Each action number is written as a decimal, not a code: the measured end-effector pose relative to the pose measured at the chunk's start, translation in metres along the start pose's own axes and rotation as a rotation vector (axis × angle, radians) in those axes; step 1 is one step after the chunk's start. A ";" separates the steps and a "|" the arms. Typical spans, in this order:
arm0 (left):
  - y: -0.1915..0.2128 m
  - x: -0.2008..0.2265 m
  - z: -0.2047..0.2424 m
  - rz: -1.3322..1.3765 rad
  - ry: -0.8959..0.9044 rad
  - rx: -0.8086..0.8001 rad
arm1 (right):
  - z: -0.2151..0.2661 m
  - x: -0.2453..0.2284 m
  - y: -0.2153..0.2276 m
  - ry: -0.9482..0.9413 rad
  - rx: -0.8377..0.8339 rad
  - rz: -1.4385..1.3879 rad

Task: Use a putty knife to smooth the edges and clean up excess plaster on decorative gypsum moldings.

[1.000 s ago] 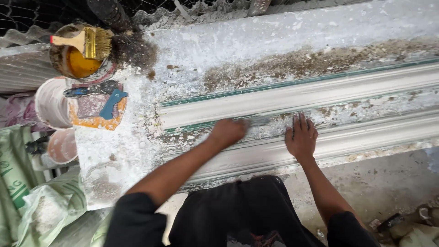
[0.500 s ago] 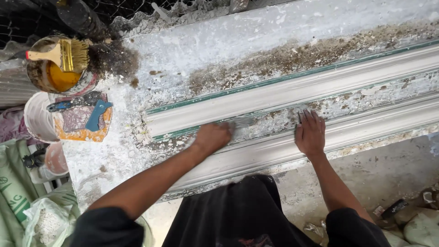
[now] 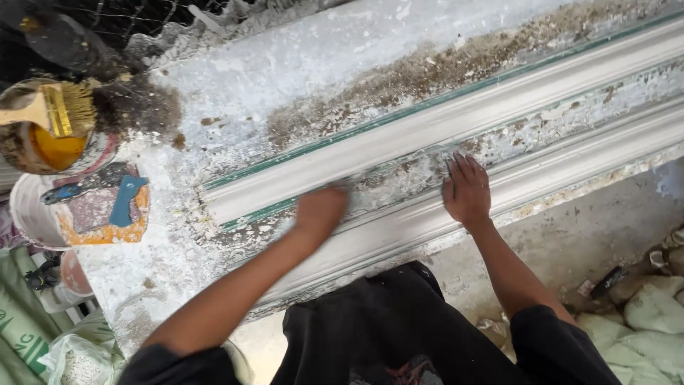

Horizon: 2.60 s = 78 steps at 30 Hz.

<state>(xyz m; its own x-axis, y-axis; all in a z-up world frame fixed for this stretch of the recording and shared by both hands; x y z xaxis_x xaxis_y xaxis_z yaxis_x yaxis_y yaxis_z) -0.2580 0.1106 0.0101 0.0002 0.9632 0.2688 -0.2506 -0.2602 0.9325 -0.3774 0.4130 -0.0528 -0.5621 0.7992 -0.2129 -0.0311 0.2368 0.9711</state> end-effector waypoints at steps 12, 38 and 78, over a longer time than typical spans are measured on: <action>-0.025 0.126 -0.158 0.148 0.030 0.066 | -0.002 0.003 0.006 0.017 0.067 -0.055; -0.033 0.262 -0.320 0.003 -0.028 -0.020 | -0.045 0.353 0.042 -0.059 -0.011 -0.062; 0.027 0.182 -0.194 -0.129 0.017 -0.295 | -0.051 0.347 0.052 -0.220 0.030 -0.049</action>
<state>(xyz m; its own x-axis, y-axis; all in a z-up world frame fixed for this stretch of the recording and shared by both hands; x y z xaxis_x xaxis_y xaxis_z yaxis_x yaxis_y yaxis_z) -0.4524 0.2921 0.0370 0.0352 0.9886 0.1465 -0.5196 -0.1072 0.8476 -0.6166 0.6745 -0.0706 -0.3669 0.8867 -0.2814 -0.0272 0.2922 0.9560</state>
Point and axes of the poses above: each hand's wrist, its own z-axis away from the middle knuckle, its own y-axis out of the back of the hand, x = y × z, the point moved 7 cm from there along -z, towards the middle knuckle, and after that the axes turned 2 degrees about -z, right-handed, at the moved point
